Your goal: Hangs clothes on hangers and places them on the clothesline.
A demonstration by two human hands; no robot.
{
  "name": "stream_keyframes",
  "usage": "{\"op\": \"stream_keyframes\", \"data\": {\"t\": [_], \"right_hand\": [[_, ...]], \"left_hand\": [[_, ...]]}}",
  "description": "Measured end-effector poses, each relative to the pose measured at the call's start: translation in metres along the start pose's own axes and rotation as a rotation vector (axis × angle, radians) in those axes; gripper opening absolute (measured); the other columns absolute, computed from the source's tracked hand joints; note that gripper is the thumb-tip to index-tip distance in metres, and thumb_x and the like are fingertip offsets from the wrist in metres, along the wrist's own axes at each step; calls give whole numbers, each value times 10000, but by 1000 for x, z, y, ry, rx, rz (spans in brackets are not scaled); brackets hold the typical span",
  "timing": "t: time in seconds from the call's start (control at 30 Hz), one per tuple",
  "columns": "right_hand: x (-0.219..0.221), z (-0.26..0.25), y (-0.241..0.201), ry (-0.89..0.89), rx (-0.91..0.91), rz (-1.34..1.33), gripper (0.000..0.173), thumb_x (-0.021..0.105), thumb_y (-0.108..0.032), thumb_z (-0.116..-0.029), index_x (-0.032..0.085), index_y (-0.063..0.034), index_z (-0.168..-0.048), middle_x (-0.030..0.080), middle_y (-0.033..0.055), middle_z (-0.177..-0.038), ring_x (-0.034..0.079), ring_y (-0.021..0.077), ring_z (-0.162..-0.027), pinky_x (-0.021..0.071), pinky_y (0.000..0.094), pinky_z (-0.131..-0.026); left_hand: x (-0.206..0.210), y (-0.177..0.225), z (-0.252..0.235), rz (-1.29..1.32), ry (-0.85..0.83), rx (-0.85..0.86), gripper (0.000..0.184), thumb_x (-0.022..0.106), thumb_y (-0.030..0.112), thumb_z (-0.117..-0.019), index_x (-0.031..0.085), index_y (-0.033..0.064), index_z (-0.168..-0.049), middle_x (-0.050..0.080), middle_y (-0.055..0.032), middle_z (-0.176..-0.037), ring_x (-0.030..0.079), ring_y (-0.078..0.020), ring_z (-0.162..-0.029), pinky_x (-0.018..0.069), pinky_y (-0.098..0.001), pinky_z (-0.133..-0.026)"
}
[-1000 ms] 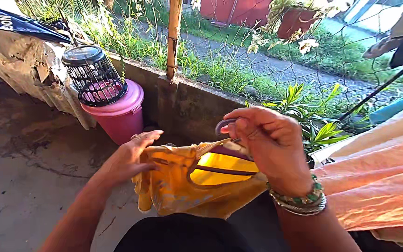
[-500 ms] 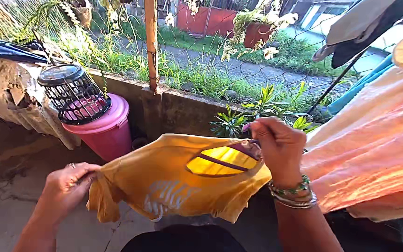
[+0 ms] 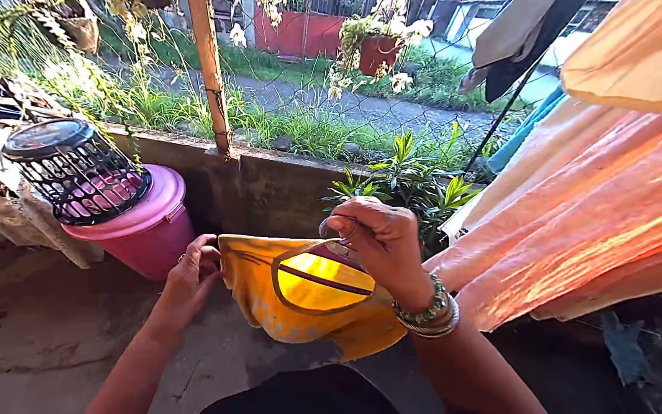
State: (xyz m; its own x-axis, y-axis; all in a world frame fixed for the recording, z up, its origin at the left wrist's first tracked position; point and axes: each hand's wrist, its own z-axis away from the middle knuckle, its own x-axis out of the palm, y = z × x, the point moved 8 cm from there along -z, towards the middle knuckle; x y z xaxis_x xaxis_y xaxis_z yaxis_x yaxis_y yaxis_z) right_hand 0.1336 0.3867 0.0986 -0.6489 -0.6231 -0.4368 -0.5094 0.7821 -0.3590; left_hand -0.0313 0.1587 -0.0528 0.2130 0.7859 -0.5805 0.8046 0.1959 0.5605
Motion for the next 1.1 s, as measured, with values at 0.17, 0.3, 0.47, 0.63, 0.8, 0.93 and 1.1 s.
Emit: {"op": "stream_keyframes", "data": {"t": [0.17,0.3,0.47,0.63,0.8,0.93,1.1], "right_hand": [[-38,29,-31,10,-90,206,220,592,-252,-1049,711,-97,-948,716,-19,-850,677,71,-862,474,440,-1073],[1,68,23,-27,-5,341,266,611,-229,-1030,753,-55,-887,732,34,-761,688,109,-728,494,415,-1012],[13,62,29,-56,25,185,210,646,-175,-997,764,-40,-888,744,26,-789,686,84,-760,471,395,-1029],[11,45,15,-83,29,49,171,671,-141,-971,767,-33,-882,738,7,-785,667,53,-758,460,381,-1040],[2,32,2,-70,-26,77,170,667,-131,-969,760,-31,-868,724,6,-766,655,59,-734,466,400,-1039],[-6,34,-17,-106,-111,182,243,601,-218,-1035,743,-63,-912,711,17,-776,670,95,-767,458,441,-1081],[29,65,-7,-166,-112,180,312,584,-258,-1049,724,-19,-904,724,110,-782,701,168,-823,474,353,-1044]], "left_hand": [[-36,48,-7,16,174,101,292,529,270,-1066,724,63,-1137,716,-55,-1051,647,-61,-979,522,-251,-912],[-40,59,-4,67,254,206,242,550,254,-1061,674,86,-1184,691,-57,-1144,647,-81,-1063,530,-253,-949],[9,70,-11,-116,-20,227,468,455,425,-1082,670,62,-1286,690,-130,-1280,628,-242,-1243,478,-420,-1083],[59,58,-22,-72,-198,286,566,378,508,-1081,636,96,-1371,640,-86,-1405,553,-245,-1365,400,-499,-1150],[62,68,-18,182,-27,279,275,534,211,-1068,773,75,-1078,775,-48,-1042,711,-109,-1044,526,-304,-1007],[40,91,-8,113,101,289,226,556,132,-1038,773,76,-1019,776,-51,-1057,714,-128,-1074,549,-316,-1003],[2,90,12,47,179,134,177,589,-4,-949,762,25,-965,769,-99,-975,737,-185,-961,588,-339,-907]]}}
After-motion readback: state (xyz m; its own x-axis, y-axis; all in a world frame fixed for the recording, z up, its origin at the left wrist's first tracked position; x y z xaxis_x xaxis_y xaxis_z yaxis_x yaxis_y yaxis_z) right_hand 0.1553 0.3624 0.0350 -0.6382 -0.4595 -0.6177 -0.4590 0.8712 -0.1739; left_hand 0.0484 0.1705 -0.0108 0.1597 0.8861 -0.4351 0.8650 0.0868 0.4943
